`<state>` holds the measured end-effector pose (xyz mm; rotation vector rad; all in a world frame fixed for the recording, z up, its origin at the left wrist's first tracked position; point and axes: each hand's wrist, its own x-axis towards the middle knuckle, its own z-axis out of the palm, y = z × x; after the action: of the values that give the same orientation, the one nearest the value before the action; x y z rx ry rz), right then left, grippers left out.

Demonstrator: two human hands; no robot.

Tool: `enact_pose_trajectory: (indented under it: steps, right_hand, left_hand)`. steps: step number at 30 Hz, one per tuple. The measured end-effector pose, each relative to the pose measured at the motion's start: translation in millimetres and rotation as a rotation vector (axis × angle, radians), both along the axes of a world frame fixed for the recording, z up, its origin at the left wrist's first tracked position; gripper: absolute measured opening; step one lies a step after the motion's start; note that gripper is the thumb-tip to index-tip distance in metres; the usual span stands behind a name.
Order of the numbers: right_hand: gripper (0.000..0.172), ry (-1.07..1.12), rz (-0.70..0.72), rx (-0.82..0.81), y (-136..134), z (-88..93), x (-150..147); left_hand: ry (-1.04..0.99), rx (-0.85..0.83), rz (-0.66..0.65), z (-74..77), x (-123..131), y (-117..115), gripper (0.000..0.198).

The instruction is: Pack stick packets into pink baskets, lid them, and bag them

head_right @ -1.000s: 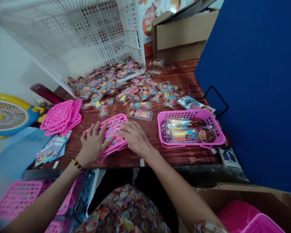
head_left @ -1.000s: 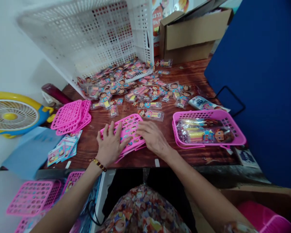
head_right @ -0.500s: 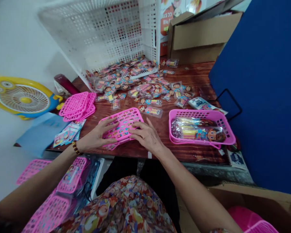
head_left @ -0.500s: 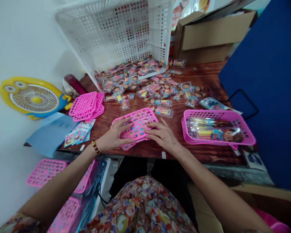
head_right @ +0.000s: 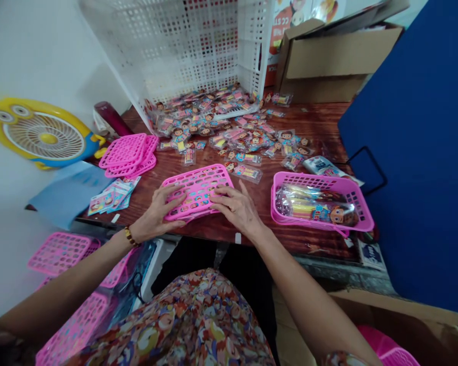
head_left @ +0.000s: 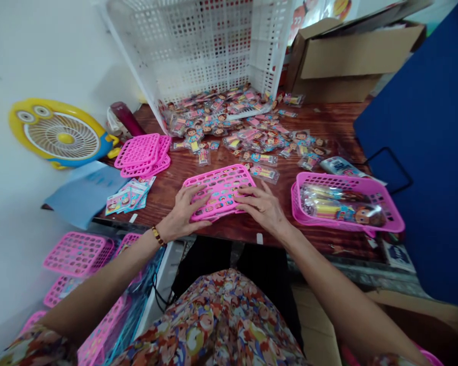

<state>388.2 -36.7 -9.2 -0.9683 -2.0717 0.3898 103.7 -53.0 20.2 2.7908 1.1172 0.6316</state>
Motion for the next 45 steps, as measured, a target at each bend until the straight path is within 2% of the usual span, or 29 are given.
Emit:
enact_pose_trajectory:
  steps: [3, 11, 19, 24, 29, 33, 38, 42, 45]
  right_hand:
    - [0.016, 0.008, 0.001, 0.002, 0.6, 1.1, -0.2]
    - [0.014, 0.009, 0.013, -0.044, 2.7, 4.4, 0.9]
    - [0.016, -0.024, 0.056, 0.000, 2.3, 4.2, 6.0]
    - [0.018, -0.221, 0.035, 0.055, -1.3, 18.0, 4.4]
    - [0.014, -0.503, -0.090, 0.091, -7.8, 31.4, -9.0]
    - [0.015, -0.594, -0.187, 0.093, -14.0, 38.3, -24.1]
    - [0.020, -0.703, -0.202, 0.091, -17.7, 47.7, -35.8]
    - [0.021, -0.681, -0.176, 0.197, -19.6, 39.9, -31.3]
    - [0.022, -0.605, -0.138, 0.271, -21.3, 25.6, -23.1]
  left_hand:
    - [-0.043, 0.042, 0.070, -4.2, 0.2, -8.5, 0.059]
    - [0.079, 0.127, -0.001, 11.2, -3.7, -10.9, 0.044]
    - [0.183, 0.225, 0.004, 8.3, -2.2, -13.9, 0.043]
    - [0.232, 0.212, 0.019, 9.2, 0.4, -15.5, 0.038]
    - [0.191, 0.160, 0.021, 7.7, 0.4, -14.9, 0.037]
    - [0.186, 0.113, 0.036, 9.7, 0.9, -19.1, 0.043]
    - [0.292, 0.094, 0.009, 20.5, 7.0, -22.8, 0.045]
    - [0.380, 0.105, 0.009, 25.3, 11.3, -22.8, 0.041]
    - [0.327, 0.085, 0.030, 20.8, 9.8, -26.1, 0.042]
